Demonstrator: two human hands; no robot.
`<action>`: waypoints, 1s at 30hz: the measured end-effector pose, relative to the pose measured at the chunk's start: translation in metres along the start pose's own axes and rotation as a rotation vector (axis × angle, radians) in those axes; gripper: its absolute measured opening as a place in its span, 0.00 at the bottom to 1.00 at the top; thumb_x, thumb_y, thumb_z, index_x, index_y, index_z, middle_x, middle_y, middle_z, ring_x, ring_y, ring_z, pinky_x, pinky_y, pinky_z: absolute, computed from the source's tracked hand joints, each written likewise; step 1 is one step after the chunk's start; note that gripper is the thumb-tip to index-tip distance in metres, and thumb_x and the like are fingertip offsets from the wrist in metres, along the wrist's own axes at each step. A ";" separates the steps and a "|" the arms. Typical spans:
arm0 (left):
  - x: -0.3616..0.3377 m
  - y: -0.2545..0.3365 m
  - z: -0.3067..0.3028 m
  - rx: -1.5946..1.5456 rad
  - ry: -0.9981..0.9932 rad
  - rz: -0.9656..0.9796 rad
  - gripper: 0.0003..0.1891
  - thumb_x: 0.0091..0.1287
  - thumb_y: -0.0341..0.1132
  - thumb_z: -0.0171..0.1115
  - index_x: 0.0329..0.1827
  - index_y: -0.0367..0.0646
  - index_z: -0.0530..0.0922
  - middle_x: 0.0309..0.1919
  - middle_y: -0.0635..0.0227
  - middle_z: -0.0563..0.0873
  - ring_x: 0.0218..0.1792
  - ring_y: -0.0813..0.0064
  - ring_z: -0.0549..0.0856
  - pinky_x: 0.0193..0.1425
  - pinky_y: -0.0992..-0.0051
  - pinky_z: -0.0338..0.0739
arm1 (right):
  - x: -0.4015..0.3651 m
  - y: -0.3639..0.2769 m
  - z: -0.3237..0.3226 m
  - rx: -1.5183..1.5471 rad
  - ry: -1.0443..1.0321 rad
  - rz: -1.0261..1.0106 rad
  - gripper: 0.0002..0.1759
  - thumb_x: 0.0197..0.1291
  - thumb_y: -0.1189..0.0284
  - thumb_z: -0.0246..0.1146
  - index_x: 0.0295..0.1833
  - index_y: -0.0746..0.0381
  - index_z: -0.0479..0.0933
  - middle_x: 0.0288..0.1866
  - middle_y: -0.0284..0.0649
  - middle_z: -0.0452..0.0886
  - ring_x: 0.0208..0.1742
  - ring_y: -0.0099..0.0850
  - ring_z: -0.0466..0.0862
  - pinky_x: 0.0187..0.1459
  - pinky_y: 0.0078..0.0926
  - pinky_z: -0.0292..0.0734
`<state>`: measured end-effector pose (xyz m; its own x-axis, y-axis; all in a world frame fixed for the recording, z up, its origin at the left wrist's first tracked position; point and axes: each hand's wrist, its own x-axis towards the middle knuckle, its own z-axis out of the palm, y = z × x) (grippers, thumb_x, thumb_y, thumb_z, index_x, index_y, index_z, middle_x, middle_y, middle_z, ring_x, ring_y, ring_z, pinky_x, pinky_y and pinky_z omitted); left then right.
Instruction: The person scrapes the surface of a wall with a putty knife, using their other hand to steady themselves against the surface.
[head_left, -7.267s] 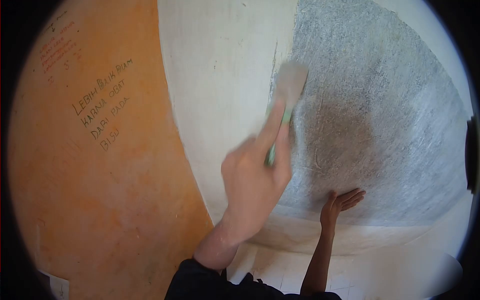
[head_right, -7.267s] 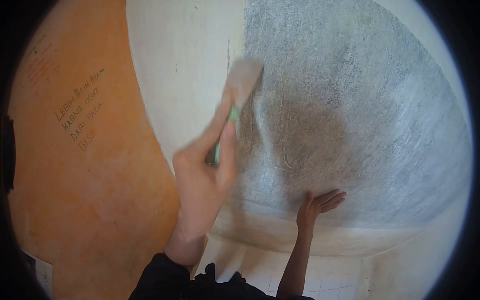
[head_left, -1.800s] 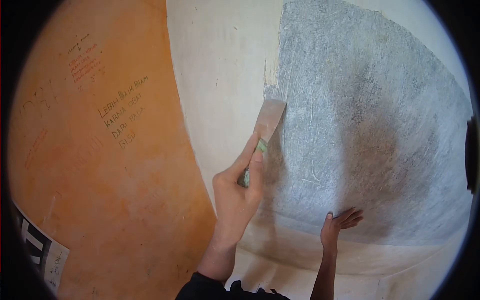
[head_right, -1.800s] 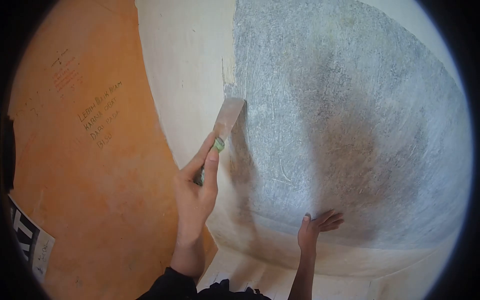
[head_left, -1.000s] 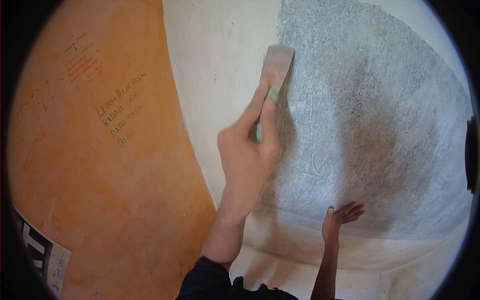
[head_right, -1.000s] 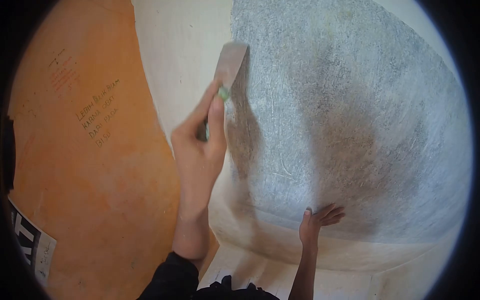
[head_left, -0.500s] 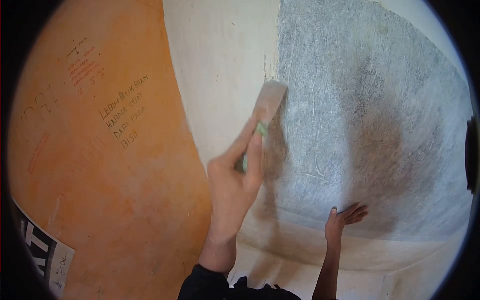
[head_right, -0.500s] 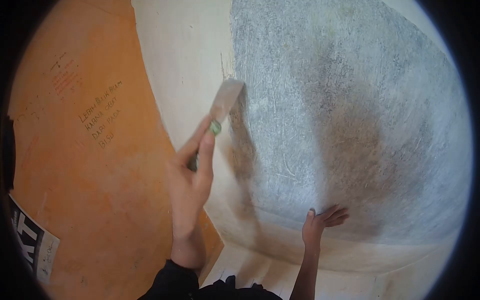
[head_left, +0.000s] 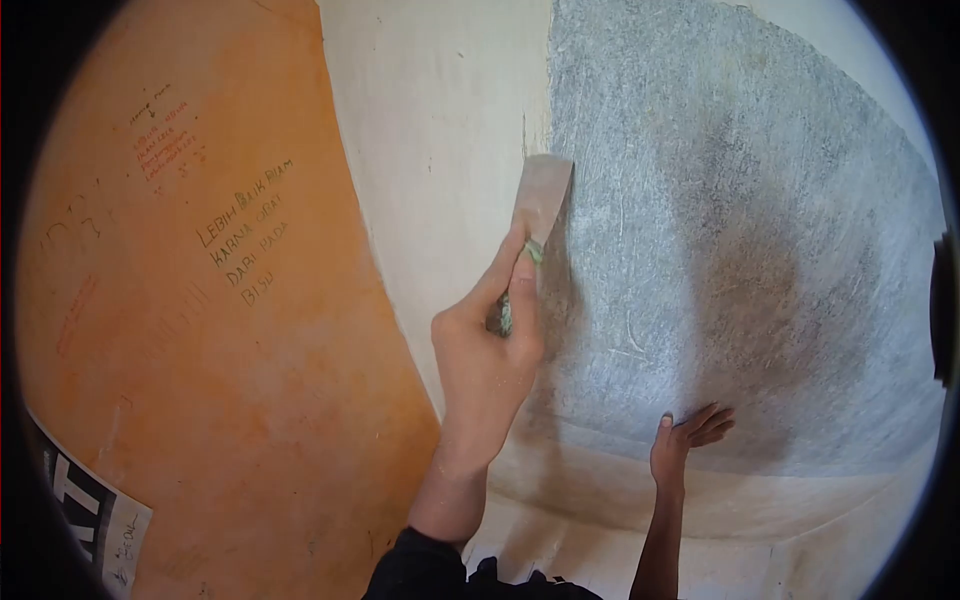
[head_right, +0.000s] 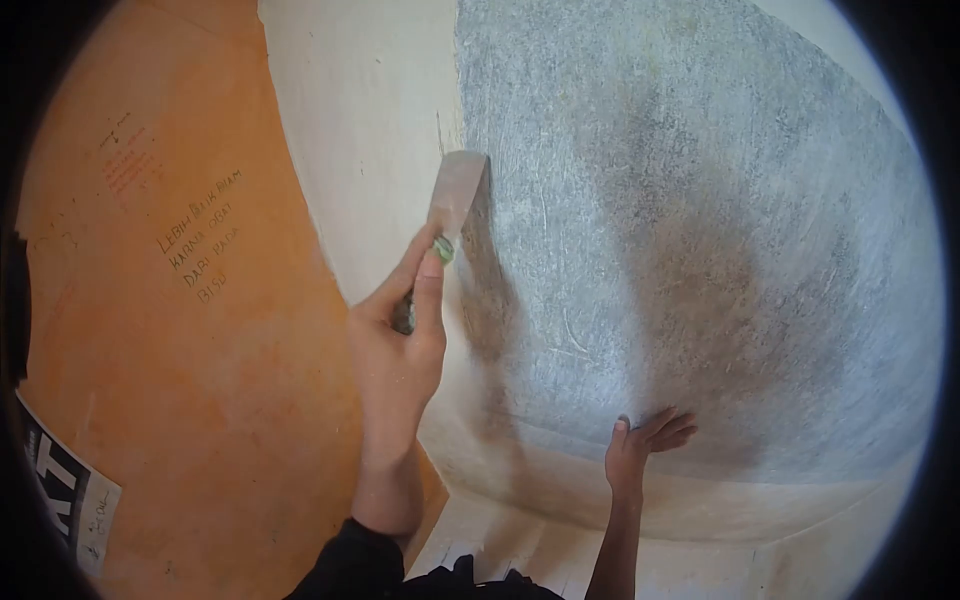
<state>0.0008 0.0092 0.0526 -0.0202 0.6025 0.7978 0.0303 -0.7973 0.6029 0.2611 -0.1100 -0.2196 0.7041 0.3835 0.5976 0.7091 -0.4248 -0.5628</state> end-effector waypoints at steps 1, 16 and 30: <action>0.005 0.019 -0.008 -0.020 -0.059 -0.153 0.17 0.76 0.33 0.59 0.64 0.37 0.81 0.43 0.53 0.91 0.42 0.83 0.84 0.46 0.77 0.79 | 0.000 0.001 -0.004 -0.002 -0.002 -0.001 0.54 0.73 0.42 0.45 0.80 0.67 0.22 0.82 0.61 0.13 0.80 0.61 0.13 0.74 0.65 0.11; 0.010 0.005 0.003 0.032 0.017 0.035 0.17 0.76 0.33 0.59 0.64 0.37 0.81 0.37 0.52 0.91 0.32 0.86 0.80 0.38 0.79 0.77 | 0.001 0.003 -0.008 0.035 -0.053 0.029 0.54 0.73 0.43 0.45 0.81 0.67 0.22 0.82 0.60 0.13 0.80 0.61 0.13 0.74 0.65 0.11; -0.012 -0.027 0.007 0.068 0.017 0.148 0.17 0.76 0.32 0.58 0.65 0.37 0.80 0.38 0.57 0.91 0.35 0.86 0.81 0.41 0.78 0.78 | -0.001 0.011 -0.004 0.006 -0.025 -0.035 0.53 0.73 0.51 0.48 0.80 0.69 0.22 0.81 0.63 0.13 0.80 0.62 0.12 0.74 0.65 0.10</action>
<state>0.0073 0.0236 0.0264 -0.0270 0.4772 0.8784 0.1013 -0.8729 0.4773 0.2679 -0.1179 -0.2238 0.6795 0.4182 0.6028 0.7334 -0.4060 -0.5452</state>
